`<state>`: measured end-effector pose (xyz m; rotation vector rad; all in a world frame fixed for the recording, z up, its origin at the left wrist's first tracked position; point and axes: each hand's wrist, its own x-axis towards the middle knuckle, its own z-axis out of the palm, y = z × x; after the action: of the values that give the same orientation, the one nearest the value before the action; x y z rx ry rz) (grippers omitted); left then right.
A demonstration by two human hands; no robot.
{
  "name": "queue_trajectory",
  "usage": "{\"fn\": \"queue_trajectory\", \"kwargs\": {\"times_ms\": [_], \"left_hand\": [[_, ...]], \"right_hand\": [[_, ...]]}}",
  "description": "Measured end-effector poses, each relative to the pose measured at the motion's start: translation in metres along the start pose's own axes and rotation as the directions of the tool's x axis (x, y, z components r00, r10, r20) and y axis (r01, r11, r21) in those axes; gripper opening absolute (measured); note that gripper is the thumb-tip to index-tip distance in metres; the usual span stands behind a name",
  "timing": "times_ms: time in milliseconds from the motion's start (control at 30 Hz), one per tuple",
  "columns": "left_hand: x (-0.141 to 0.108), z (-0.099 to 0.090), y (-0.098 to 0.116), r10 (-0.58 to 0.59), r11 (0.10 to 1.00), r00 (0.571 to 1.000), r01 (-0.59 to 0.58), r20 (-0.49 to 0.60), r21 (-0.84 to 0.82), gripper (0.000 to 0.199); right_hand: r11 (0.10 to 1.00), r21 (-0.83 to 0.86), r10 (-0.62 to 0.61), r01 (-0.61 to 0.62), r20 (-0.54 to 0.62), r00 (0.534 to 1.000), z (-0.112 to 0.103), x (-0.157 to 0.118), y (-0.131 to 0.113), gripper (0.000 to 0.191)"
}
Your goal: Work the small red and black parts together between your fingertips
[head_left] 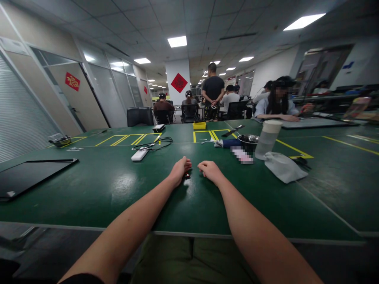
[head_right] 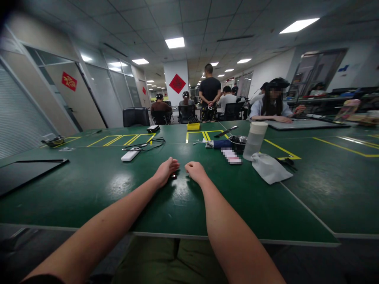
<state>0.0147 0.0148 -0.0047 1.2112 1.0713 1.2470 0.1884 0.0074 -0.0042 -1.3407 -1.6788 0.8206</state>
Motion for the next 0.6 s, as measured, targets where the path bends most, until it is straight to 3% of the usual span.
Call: {"fn": "queue_trajectory", "kwargs": {"times_ms": [100,200,300,433,500,600], "left_hand": [[-0.002,0.001,-0.003,0.190,0.913,0.981,-0.193,0.044,0.360,0.022],[-0.010,-0.017,-0.002,0.265,0.732,0.952,-0.301,0.152,0.611,0.029],[-0.020,-0.028,0.002,0.224,0.674,0.934,-0.355,0.279,0.648,0.037],[-0.030,-0.021,0.007,0.195,0.703,0.905,-0.398,0.378,0.589,0.041],[-0.032,-0.017,0.010,0.187,0.705,0.897,-0.406,0.399,0.582,0.038],[-0.033,-0.015,0.012,0.187,0.637,0.873,-0.456,0.450,0.621,0.034]], "right_hand": [[0.977,-0.207,0.033,-0.043,-0.051,0.998,-0.009,0.000,-0.003,0.014],[0.952,-0.304,0.014,-0.014,0.000,1.000,-0.011,-0.002,-0.007,0.014],[0.967,-0.253,0.001,0.020,0.084,0.996,-0.004,-0.003,-0.006,0.012],[0.999,0.040,0.011,-0.021,0.234,0.972,0.007,-0.003,-0.002,0.024],[1.000,0.013,-0.007,0.005,0.182,0.983,0.006,-0.002,-0.002,0.024],[0.969,-0.236,-0.072,0.073,0.015,0.997,0.000,0.000,-0.004,0.020]]}}
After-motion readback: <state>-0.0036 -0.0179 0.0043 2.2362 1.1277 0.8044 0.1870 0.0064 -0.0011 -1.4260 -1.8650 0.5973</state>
